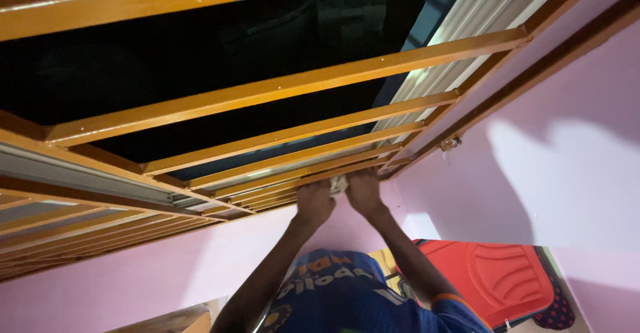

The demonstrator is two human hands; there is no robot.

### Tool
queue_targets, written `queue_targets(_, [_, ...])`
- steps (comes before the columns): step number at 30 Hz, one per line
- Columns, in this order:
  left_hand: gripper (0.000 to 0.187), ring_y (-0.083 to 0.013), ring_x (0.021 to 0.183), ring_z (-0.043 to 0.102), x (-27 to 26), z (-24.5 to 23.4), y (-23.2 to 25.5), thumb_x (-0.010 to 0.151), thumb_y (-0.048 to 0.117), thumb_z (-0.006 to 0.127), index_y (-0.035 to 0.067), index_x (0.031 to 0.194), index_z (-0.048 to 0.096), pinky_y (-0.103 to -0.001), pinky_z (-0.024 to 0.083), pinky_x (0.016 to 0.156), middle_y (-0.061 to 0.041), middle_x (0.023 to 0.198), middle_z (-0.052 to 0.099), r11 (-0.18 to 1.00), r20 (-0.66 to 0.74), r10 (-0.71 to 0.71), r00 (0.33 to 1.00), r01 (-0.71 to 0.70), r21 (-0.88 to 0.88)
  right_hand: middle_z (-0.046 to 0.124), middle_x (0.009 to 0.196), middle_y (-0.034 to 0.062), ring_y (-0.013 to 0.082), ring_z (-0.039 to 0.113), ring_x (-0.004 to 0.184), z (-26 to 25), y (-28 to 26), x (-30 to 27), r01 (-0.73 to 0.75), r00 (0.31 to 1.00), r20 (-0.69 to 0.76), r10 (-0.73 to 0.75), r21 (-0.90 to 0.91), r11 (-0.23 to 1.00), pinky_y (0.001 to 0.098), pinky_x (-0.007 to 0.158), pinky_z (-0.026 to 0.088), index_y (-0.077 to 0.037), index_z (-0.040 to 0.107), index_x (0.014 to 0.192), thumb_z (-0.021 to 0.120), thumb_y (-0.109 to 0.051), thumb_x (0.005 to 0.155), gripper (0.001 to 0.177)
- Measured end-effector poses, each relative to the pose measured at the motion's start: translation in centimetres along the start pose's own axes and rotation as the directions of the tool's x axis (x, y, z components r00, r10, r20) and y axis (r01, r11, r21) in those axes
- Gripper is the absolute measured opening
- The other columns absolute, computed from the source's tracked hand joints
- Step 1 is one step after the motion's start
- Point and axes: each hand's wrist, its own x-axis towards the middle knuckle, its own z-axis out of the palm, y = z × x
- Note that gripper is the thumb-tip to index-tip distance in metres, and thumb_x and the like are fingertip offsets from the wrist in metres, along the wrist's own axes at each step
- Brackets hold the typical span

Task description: The person wipes the horizontal and vertical bars of a window frame with a cloth.

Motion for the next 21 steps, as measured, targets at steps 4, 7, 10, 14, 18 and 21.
queue_targets(4, [0.041, -0.0433, 0.098, 0.068, 1.2, 0.2, 1.7, 0.072, 0.018, 0.076, 0.001, 0.109, 0.069, -0.058, 0.052, 0.085, -0.024, 0.104, 0.070, 0.998, -0.007, 0.023, 1.000, -0.024, -0.059, 0.065, 0.116, 0.0288, 0.0506, 0.056, 0.115, -1.3, 0.2, 0.1, 0.009, 0.998, -0.069, -0.007, 0.025, 1.000, 0.0586, 0.103, 0.041, 0.004, 0.066, 0.117, 0.060, 0.006, 0.066, 0.051])
queue_targets(7, [0.035, -0.0439, 0.094, 0.068, 0.6, 0.2, 0.8, 0.067, 0.016, 0.077, 0.005, 0.099, 0.072, -0.065, 0.047, 0.086, -0.023, 0.096, 0.071, 0.998, -0.047, 0.007, 0.999, -0.010, -0.060, 0.065, 0.116, 0.0298, 0.0513, 0.056, 0.114, -1.0, -0.5, 0.2, -0.024, 0.992, -0.124, 0.015, -0.070, 0.997, 0.0593, 0.099, 0.042, 0.003, 0.067, 0.115, 0.061, 0.004, 0.065, 0.050])
queue_targets(10, [0.038, -0.0436, 0.094, 0.070, -0.5, 0.8, -1.1, 0.065, 0.013, 0.073, 0.006, 0.102, 0.072, -0.061, 0.050, 0.084, -0.022, 0.097, 0.071, 0.997, -0.251, 0.069, 0.965, -0.075, -0.013, 0.065, 0.112, 0.0296, 0.0498, 0.057, 0.110, 0.6, -1.5, 0.3, -0.073, 0.997, -0.013, 0.073, -0.054, 0.996, 0.0602, 0.097, 0.042, 0.002, 0.068, 0.114, 0.064, 0.000, 0.069, 0.045])
queue_targets(14, [0.033, -0.0414, 0.082, 0.069, -3.3, -0.3, -6.6, 0.072, 0.010, 0.071, 0.007, 0.105, 0.069, -0.058, 0.054, 0.066, -0.022, 0.091, 0.070, 0.991, 0.006, -0.134, 0.991, 0.134, 0.021, 0.067, 0.111, 0.0284, 0.0475, 0.060, 0.109, 4.1, -4.7, 0.4, 0.061, 0.998, -0.013, -0.061, 0.014, 0.998, 0.0597, 0.097, 0.043, 0.000, 0.069, 0.115, 0.066, -0.007, 0.074, 0.042])
queue_targets(18, [0.036, -0.0415, 0.074, 0.069, -6.8, -4.0, -11.3, 0.070, 0.002, 0.064, 0.002, 0.105, 0.068, -0.054, 0.057, 0.068, -0.019, 0.084, 0.070, 0.994, -0.272, -0.100, 0.957, 0.108, 0.016, 0.067, 0.118, 0.0250, 0.0430, 0.060, 0.119, 7.1, -9.9, 1.3, 0.142, 0.950, 0.283, -0.130, -0.022, 0.990, 0.0595, 0.111, 0.043, -0.002, 0.067, 0.123, 0.063, -0.008, 0.087, 0.036])
queue_targets(21, [0.037, -0.0434, 0.076, 0.070, -7.5, -5.4, -11.4, 0.068, 0.005, 0.067, 0.000, 0.104, 0.067, -0.053, 0.058, 0.068, -0.021, 0.086, 0.069, 0.989, -0.215, -0.134, 0.967, 0.143, 0.026, 0.057, 0.131, 0.0336, 0.0499, 0.050, 0.126, 6.0, -13.1, 1.8, 0.230, 0.958, 0.158, -0.239, 0.072, 0.970, 0.0606, 0.108, 0.035, 0.006, 0.055, 0.138, 0.064, -0.010, 0.072, 0.069])
